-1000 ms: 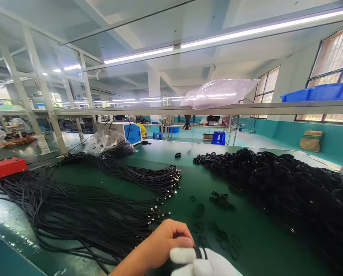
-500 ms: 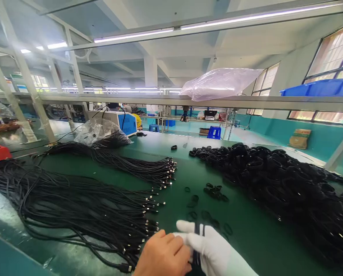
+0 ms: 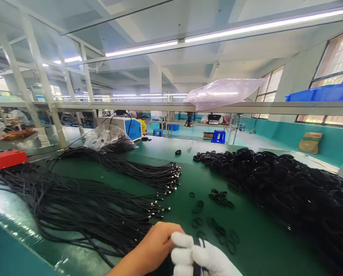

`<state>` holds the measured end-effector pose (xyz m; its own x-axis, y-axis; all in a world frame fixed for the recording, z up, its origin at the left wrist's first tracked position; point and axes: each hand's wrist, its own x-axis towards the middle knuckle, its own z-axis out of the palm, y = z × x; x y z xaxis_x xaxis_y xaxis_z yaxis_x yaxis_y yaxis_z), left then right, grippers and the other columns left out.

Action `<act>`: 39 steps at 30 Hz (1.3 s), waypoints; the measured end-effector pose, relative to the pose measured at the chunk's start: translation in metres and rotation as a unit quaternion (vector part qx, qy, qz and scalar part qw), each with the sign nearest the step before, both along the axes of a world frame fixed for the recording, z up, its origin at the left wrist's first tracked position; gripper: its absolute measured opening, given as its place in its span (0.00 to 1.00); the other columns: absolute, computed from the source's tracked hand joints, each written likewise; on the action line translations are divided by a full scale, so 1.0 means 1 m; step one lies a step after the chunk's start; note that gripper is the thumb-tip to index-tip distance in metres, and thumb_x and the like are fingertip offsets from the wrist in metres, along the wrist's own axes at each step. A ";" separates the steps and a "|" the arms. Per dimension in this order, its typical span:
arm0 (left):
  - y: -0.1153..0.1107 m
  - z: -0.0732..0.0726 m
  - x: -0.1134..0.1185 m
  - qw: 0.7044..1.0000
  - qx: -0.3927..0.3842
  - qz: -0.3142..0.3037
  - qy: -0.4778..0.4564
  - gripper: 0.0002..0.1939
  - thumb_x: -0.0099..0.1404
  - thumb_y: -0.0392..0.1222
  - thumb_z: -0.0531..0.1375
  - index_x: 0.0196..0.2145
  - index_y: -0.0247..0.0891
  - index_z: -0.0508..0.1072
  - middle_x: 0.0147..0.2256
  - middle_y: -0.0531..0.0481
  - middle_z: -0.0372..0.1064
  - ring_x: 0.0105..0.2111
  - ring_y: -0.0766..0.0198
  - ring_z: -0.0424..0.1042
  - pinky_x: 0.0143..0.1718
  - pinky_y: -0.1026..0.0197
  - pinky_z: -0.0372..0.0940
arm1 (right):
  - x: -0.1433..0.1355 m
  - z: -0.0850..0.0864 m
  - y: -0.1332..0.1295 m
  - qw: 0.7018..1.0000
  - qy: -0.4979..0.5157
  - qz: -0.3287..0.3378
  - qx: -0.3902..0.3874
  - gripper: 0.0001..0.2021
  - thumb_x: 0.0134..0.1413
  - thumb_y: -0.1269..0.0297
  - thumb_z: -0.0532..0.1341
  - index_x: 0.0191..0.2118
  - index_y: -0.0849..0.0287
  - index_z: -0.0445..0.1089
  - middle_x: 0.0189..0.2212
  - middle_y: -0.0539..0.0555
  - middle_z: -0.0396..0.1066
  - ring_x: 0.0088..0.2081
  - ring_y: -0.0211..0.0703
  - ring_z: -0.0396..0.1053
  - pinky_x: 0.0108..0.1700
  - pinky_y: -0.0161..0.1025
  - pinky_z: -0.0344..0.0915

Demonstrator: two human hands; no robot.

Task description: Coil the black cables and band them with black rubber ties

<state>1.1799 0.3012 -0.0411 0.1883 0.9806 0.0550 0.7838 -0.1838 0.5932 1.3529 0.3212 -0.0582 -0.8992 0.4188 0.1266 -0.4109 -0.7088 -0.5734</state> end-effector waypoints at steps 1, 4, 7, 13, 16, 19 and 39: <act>0.000 -0.001 0.000 0.999 0.019 0.017 0.030 0.14 0.65 0.37 0.49 0.30 0.37 0.74 0.29 0.52 0.73 0.31 0.62 0.70 0.31 0.64 0.61 | 0.002 0.004 0.004 0.998 0.019 -0.045 -0.038 0.22 0.39 0.61 0.71 0.43 0.61 0.72 0.23 0.46 0.65 0.23 0.30 0.62 0.35 0.36 0.61; -0.003 -0.004 0.005 0.991 0.047 0.063 0.112 0.16 0.66 0.36 0.47 0.33 0.38 0.75 0.31 0.47 0.75 0.32 0.55 0.73 0.33 0.58 0.60 | 0.013 0.012 0.022 0.974 -0.006 -0.193 -0.118 0.20 0.38 0.65 0.72 0.42 0.61 0.74 0.37 0.55 0.75 0.40 0.43 0.72 0.49 0.44 0.63; -0.014 -0.011 0.020 0.969 0.101 0.059 0.217 0.15 0.64 0.32 0.48 0.34 0.41 0.73 0.30 0.48 0.75 0.29 0.56 0.74 0.34 0.56 0.61 | 0.022 0.014 0.033 0.952 -0.040 -0.274 -0.131 0.19 0.38 0.66 0.72 0.41 0.62 0.74 0.44 0.60 0.74 0.48 0.51 0.70 0.55 0.48 0.60; -0.031 -0.021 0.044 0.907 0.262 0.029 0.327 0.09 0.54 0.29 0.56 0.23 0.42 0.67 0.22 0.56 0.72 0.21 0.61 0.72 0.27 0.59 0.58 | 0.016 0.010 0.028 0.948 -0.087 -0.294 -0.087 0.23 0.38 0.64 0.72 0.43 0.64 0.72 0.42 0.63 0.75 0.45 0.56 0.72 0.55 0.54 0.60; -0.033 -0.019 0.041 0.892 0.326 0.009 0.312 0.08 0.53 0.30 0.58 0.21 0.41 0.65 0.19 0.57 0.70 0.18 0.64 0.68 0.25 0.59 0.55 | 0.013 0.009 0.023 0.947 -0.107 -0.289 -0.086 0.26 0.35 0.63 0.73 0.44 0.65 0.70 0.42 0.64 0.75 0.44 0.56 0.73 0.53 0.55 0.61; -0.031 -0.003 0.032 0.880 0.367 -0.033 0.300 0.09 0.55 0.33 0.60 0.21 0.40 0.64 0.19 0.57 0.68 0.18 0.65 0.65 0.23 0.58 0.51 | 0.010 0.007 0.017 0.956 -0.125 -0.259 -0.057 0.24 0.38 0.63 0.72 0.44 0.64 0.70 0.38 0.60 0.77 0.39 0.50 0.74 0.50 0.49 0.63; 0.006 0.031 0.008 0.965 -0.146 -0.095 -0.195 0.06 0.52 0.40 0.62 0.26 0.38 0.66 0.19 0.59 0.60 0.18 0.69 0.58 0.18 0.67 0.53 | 0.014 -0.029 0.008 0.985 -0.108 0.063 0.120 0.17 0.53 0.58 0.62 0.43 0.68 0.70 0.34 0.57 0.74 0.33 0.42 0.71 0.39 0.42 0.66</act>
